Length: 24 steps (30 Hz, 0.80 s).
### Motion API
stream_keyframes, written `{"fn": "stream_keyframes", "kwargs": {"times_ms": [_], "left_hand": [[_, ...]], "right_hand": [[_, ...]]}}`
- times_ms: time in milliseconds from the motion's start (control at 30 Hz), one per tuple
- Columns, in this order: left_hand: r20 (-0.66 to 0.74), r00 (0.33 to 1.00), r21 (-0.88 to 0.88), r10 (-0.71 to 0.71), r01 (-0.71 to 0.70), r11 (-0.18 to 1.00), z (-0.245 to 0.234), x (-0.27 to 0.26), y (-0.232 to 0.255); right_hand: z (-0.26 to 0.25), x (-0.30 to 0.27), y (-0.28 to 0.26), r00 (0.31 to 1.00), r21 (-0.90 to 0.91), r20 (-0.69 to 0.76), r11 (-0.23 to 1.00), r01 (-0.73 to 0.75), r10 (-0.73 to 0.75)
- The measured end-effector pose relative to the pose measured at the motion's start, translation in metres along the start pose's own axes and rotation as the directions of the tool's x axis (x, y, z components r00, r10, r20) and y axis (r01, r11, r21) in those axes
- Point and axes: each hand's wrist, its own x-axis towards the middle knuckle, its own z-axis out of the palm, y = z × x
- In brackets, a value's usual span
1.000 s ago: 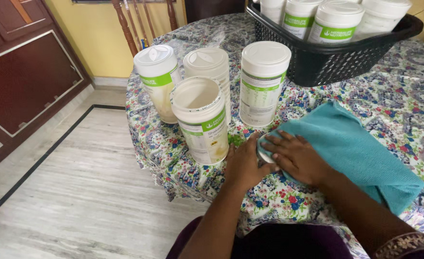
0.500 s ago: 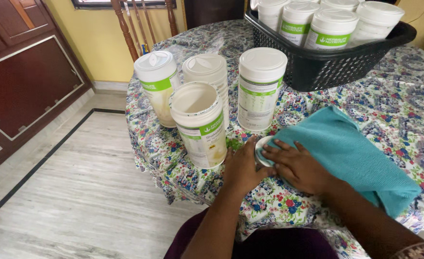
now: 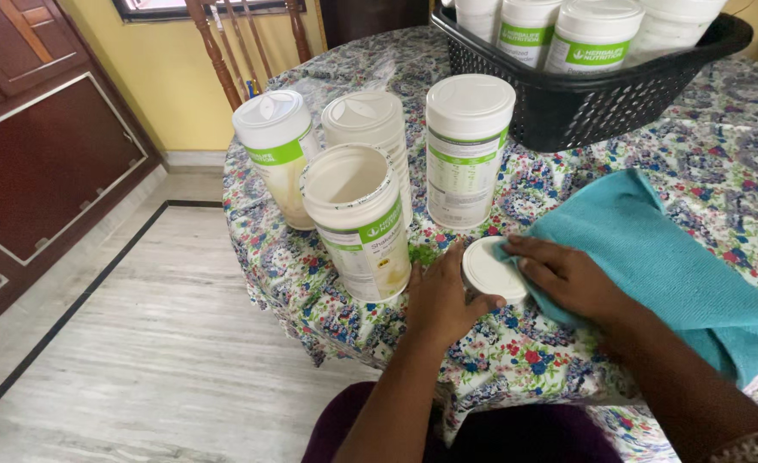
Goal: The person wipes white plastic containers and their lids with a teal cloth on a floral tablecloth. They handle each container and lid one at a time, wiping the exterior surfaces and then placing them back on the table.
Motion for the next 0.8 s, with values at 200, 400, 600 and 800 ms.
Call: {"fn": "stream_keyframes", "kwargs": {"times_ms": [200,400,600,800], "left_hand": [[0.017,1.0,-0.004,0.006,-0.006,1.0,-0.002,-0.002,0.0],[0.001,0.999,-0.015,0.046,-0.046,0.999,-0.007,-0.006,0.007],[0.008,1.0,-0.002,0.022,-0.022,1.0,-0.008,-0.005,0.006],[-0.003,1.0,0.01,0.013,-0.013,1.0,-0.005,-0.003,0.003]], "right_hand": [[0.029,0.023,-0.01,0.998,-0.383,-0.022,0.923,0.046,-0.058],[0.027,0.021,-0.015,0.996,-0.397,0.013,0.913,0.089,-0.091],[0.033,0.013,-0.025,0.995,-0.456,0.071,0.885,0.091,-0.066],[0.009,-0.022,-0.007,0.938,-0.269,0.177,0.902,0.338,-0.299]]}}
